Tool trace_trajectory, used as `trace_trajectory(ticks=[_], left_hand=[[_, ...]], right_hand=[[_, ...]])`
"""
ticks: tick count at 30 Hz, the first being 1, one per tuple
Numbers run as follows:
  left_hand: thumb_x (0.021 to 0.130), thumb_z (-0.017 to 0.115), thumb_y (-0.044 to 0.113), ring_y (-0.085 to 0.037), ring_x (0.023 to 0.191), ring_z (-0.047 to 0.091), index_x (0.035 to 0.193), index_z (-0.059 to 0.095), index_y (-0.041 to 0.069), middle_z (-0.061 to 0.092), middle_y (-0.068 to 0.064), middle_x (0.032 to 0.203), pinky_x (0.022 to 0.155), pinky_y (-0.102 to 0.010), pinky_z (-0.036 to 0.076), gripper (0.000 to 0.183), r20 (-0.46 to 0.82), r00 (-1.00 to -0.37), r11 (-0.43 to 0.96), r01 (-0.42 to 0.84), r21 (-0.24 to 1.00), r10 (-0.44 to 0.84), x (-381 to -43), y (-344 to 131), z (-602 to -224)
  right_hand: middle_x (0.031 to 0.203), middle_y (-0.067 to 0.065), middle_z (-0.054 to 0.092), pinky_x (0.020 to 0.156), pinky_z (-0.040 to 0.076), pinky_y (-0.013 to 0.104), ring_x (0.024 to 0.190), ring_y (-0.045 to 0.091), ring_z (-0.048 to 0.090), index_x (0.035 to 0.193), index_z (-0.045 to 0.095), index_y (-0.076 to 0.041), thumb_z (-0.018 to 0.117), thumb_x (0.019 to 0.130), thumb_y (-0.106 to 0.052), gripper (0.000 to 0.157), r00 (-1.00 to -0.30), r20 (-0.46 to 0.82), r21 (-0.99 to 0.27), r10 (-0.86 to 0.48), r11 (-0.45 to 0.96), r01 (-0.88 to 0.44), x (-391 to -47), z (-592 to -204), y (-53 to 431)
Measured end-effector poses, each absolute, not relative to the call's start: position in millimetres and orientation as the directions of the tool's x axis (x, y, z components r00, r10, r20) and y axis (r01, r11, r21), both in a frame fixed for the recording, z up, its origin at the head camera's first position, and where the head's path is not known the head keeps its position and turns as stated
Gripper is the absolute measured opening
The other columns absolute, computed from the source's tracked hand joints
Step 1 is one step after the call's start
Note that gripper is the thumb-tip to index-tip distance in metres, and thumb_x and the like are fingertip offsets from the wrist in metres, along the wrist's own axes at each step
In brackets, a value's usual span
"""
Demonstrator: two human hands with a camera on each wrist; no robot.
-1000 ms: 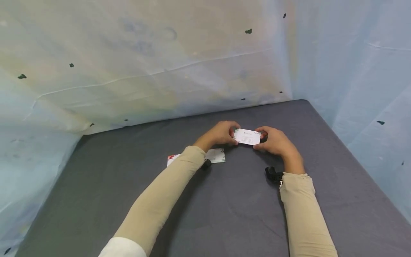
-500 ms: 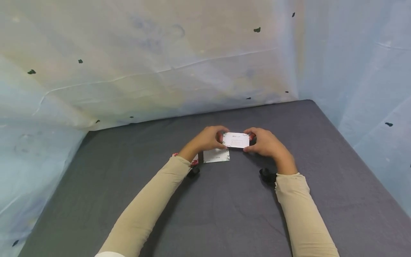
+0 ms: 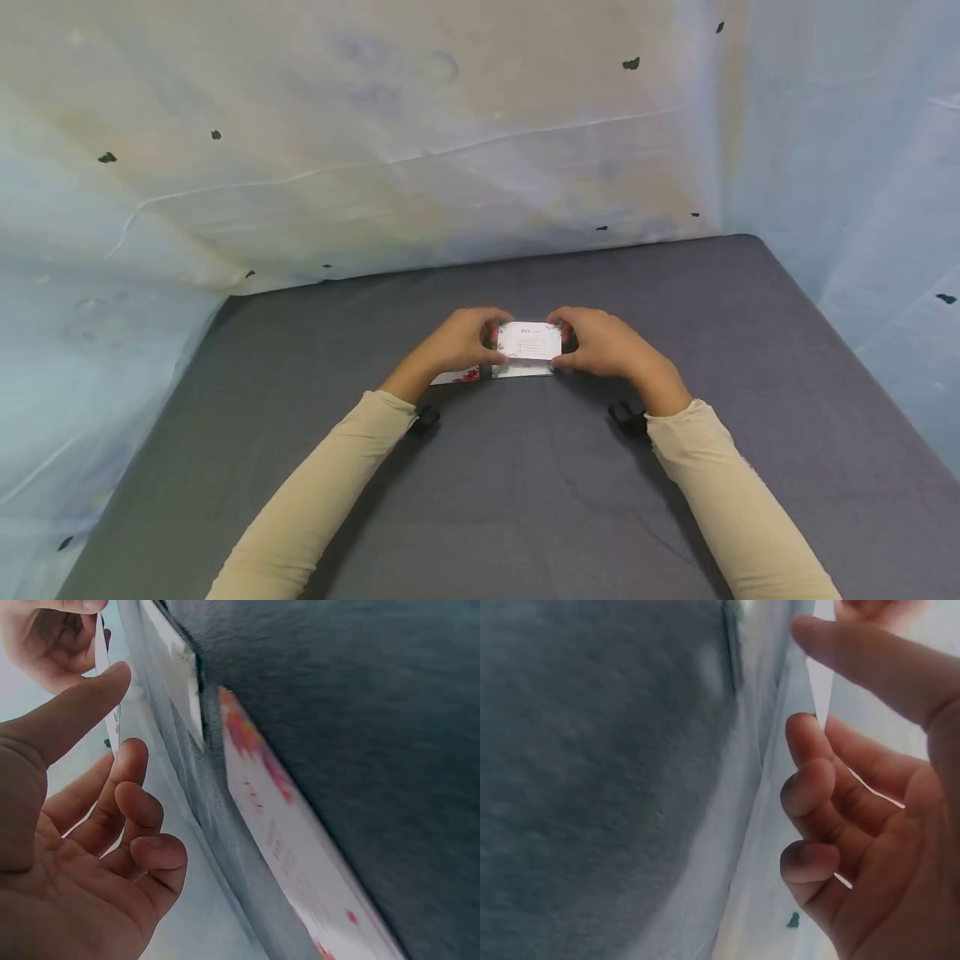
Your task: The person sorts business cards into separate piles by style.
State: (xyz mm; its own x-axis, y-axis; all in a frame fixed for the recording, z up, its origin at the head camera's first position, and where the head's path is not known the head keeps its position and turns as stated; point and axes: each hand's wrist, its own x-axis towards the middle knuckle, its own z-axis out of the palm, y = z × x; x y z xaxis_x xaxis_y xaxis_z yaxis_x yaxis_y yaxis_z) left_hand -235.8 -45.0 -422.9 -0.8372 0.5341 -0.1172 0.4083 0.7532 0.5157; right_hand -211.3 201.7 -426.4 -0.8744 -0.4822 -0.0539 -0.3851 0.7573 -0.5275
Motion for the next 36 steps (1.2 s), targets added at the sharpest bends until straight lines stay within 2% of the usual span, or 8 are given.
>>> trace_trajectory(ticks=[9, 18, 25, 36], left_hand=[[0.083, 0.082, 0.027, -0.010, 0.064, 0.054, 0.140, 0.056, 0.012, 0.060, 0.001, 0.091, 0.063, -0.024, 0.041, 0.065, -0.105, -0.840, 0.776, 0.435, 0.457, 0.533, -224, -59, -427], [0.085, 0.080, 0.030, -0.012, 0.072, 0.048, 0.141, 0.056, 0.013, 0.060, -0.001, 0.095, 0.066, -0.027, 0.037, 0.063, -0.078, -0.837, 0.786, 0.471, 0.401, 0.542, -216, -55, -426], [0.084, 0.081, 0.030, -0.013, 0.079, 0.051, 0.140, 0.057, 0.013, 0.062, -0.002, 0.100, 0.072, -0.028, 0.041, 0.064, -0.079, -0.839, 0.787, 0.468, 0.401, 0.539, -217, -52, -429], [0.083, 0.082, 0.027, -0.013, 0.078, 0.051, 0.138, 0.059, 0.011, 0.061, -0.001, 0.098, 0.071, -0.027, 0.040, 0.062, -0.068, -0.847, 0.788, 0.458, 0.411, 0.527, -217, -50, -430]], right_hand=[[0.104, 0.005, 0.066, 0.061, 0.040, 0.028, 0.064, 0.011, 0.047, 0.134, 0.056, -0.006, 0.081, 0.084, -0.024, 0.059, -0.856, 0.016, -0.513, -0.517, 0.730, -0.451, -204, -432, 191], [0.106, 0.006, 0.067, 0.062, 0.041, 0.029, 0.067, 0.011, 0.049, 0.134, 0.057, -0.006, 0.080, 0.085, -0.026, 0.057, -0.856, -0.002, -0.505, -0.518, 0.739, -0.446, -205, -431, 195], [0.105, 0.005, 0.068, 0.061, 0.041, 0.027, 0.065, 0.009, 0.048, 0.132, 0.060, -0.006, 0.081, 0.083, -0.026, 0.057, -0.852, 0.014, -0.497, -0.523, 0.736, -0.460, -207, -435, 199], [0.104, 0.006, 0.068, 0.062, 0.039, 0.028, 0.070, 0.011, 0.049, 0.132, 0.061, -0.007, 0.082, 0.083, -0.026, 0.057, -0.852, 0.008, -0.484, -0.524, 0.743, -0.462, -208, -431, 200]])
